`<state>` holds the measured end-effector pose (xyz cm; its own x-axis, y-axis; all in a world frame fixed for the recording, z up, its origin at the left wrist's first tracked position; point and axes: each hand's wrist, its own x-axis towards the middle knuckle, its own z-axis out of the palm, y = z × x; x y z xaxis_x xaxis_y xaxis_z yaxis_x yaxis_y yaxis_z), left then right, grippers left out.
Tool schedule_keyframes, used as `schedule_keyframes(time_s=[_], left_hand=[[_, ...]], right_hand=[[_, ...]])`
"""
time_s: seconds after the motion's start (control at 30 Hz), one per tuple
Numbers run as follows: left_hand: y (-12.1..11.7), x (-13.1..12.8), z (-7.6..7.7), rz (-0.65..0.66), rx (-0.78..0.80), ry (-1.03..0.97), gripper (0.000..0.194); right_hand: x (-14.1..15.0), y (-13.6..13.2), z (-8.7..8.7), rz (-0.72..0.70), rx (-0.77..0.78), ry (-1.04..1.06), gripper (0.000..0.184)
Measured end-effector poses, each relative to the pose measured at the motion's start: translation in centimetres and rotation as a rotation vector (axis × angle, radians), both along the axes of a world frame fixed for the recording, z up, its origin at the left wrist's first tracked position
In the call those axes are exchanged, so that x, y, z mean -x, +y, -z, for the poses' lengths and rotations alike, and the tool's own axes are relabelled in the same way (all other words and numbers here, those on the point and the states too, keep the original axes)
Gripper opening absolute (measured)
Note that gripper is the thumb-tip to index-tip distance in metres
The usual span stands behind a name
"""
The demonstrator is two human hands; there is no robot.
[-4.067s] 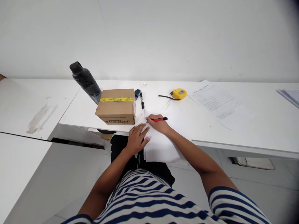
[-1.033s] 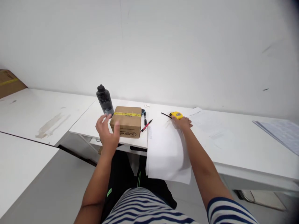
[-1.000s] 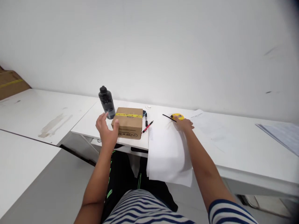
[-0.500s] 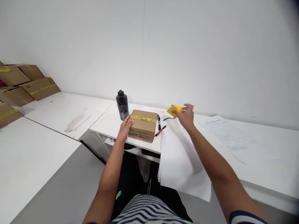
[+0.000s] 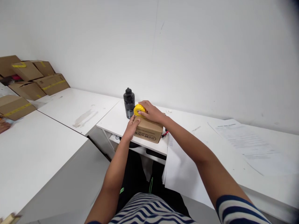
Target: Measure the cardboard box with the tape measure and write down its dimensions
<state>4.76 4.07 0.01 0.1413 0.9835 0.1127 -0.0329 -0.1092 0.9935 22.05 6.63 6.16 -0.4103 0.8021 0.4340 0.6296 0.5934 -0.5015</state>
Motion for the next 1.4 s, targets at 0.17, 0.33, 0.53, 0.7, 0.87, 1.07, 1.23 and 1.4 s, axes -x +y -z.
schedule_keyframes(time_s=[0.17,0.33,0.53,0.7,0.87,1.07,1.23,1.4], left_hand=[[-0.2,-0.1,0.2,-0.044,-0.041,0.040,0.051],[0.3,-0.6,0.6,-0.142,-0.104,0.099,0.044],[0.9,-0.7,0.7,-0.166,-0.133,0.130,0.043],[1.0,-0.8,0.5,-0.166,-0.138,0.125,0.044],[0.8,-0.9,0.2,-0.154,-0.133,0.092,0.046],[0.1,-1.3,-0.4,-0.157,-0.076,0.131,0.055],[-2.4,-1.1,-0.5,-0.184,0.016,0.188,0.065],[-5.3,0.2,-0.3,-0.231,0.022,0.327,0.079]], right_hand=[[0.3,-1.0,0.0,0.030,-0.028,-0.113,0.066],[-0.9,-2.9,-0.5,0.140,-0.086,-0.172,0.065],[-8.8,-8.7,1.3,0.243,-0.004,0.040,0.062],[-13.7,-12.6,3.3,0.403,0.064,0.173,0.064],[-12.3,-11.2,2.4,0.422,0.034,0.168,0.075],[-4.4,-5.7,-0.4,0.339,0.053,-0.012,0.062],[0.3,-2.7,-1.3,0.367,0.032,-0.012,0.056],[-0.4,-2.6,-1.3,0.572,0.089,0.237,0.058]])
